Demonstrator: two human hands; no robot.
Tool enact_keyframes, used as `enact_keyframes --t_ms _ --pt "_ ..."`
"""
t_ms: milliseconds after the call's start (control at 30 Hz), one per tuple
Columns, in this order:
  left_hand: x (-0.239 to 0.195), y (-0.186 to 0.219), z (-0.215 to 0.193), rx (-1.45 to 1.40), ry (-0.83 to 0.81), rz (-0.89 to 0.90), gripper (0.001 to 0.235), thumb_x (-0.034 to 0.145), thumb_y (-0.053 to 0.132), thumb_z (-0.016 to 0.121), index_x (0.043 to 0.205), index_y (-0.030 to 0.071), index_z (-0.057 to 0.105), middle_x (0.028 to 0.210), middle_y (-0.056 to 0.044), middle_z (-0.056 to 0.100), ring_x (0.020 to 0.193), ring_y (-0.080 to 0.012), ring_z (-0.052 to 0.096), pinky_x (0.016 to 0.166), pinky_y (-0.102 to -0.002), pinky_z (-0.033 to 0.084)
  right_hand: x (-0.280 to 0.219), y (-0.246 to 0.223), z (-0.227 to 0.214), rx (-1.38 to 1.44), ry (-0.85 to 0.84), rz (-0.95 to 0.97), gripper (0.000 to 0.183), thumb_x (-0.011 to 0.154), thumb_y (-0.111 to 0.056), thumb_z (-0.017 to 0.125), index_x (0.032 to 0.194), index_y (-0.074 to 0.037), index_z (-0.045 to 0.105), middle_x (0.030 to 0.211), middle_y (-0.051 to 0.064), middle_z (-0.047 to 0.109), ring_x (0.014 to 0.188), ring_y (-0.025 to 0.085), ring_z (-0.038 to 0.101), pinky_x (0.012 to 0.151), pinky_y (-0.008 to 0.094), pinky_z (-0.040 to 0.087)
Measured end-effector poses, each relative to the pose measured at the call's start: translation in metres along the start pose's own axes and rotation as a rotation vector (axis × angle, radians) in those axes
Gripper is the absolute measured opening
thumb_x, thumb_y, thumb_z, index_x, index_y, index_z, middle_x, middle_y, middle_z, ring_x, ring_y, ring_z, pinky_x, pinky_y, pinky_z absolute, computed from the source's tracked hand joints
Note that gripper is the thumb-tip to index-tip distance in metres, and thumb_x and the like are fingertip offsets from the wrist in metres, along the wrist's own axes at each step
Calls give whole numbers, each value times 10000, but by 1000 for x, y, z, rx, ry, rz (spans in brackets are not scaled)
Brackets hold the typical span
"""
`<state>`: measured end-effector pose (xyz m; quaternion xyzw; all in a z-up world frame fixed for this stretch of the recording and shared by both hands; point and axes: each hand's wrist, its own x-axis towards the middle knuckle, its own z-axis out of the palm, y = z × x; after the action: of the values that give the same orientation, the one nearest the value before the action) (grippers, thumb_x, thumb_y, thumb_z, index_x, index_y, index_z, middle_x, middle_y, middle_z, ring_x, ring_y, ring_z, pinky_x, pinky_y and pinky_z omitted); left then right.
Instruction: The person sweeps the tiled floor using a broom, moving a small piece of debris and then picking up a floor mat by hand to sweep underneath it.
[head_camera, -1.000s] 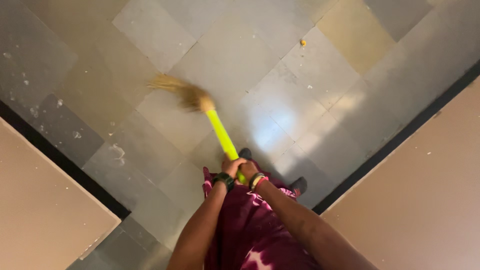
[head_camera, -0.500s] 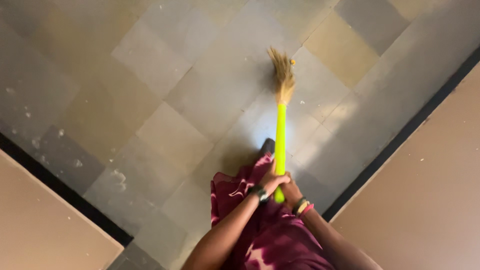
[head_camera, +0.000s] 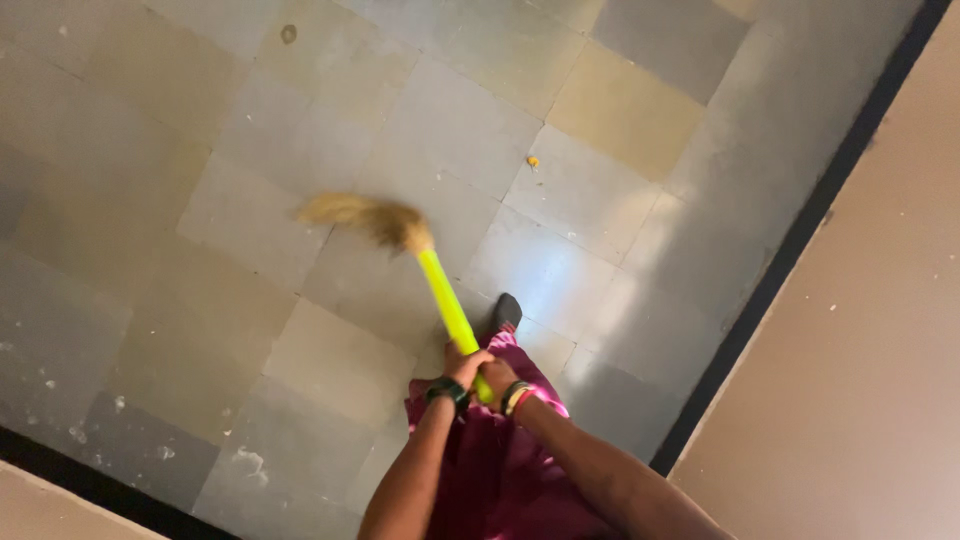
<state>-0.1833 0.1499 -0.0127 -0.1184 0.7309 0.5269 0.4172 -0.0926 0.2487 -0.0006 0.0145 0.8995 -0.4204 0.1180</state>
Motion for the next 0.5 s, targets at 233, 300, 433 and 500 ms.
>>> enact_keyframes --t_ms 233,300,433,500 --pt "18 78 118 213 -375 -37 869 648 260 811 1391 69 401 1129 -136 633 1010 -278 640 834 -408 565 -17 47 -90 1497 322 1130 227 988 -150 446 1019 15 599 749 156 692 605 281 683 497 429 580" --pt "8 116 126 236 -417 -7 827 655 268 804 1373 58 451 1119 -148 656 1000 -275 652 820 -411 573 -19 46 -118 1536 386 1088 195 993 -161 457 1039 -32 595 718 133 664 549 256 643 463 397 543" --pt "-30 153 118 74 -491 -59 889 720 276 749 1502 86 372 1089 -186 651 926 -304 646 770 -429 546 -34 25 -154 1426 294 804 182 1027 -144 531 1102 17 570 726 127 643 528 219 643 437 364 540" --pt "-52 145 97 -135 -517 10 1017 763 265 791 1598 126 228 1217 -170 644 1068 -249 627 906 -349 525 -35 11 -152 986 162 491 221 994 -138 544 1172 -11 576 895 113 626 615 193 701 489 337 599"
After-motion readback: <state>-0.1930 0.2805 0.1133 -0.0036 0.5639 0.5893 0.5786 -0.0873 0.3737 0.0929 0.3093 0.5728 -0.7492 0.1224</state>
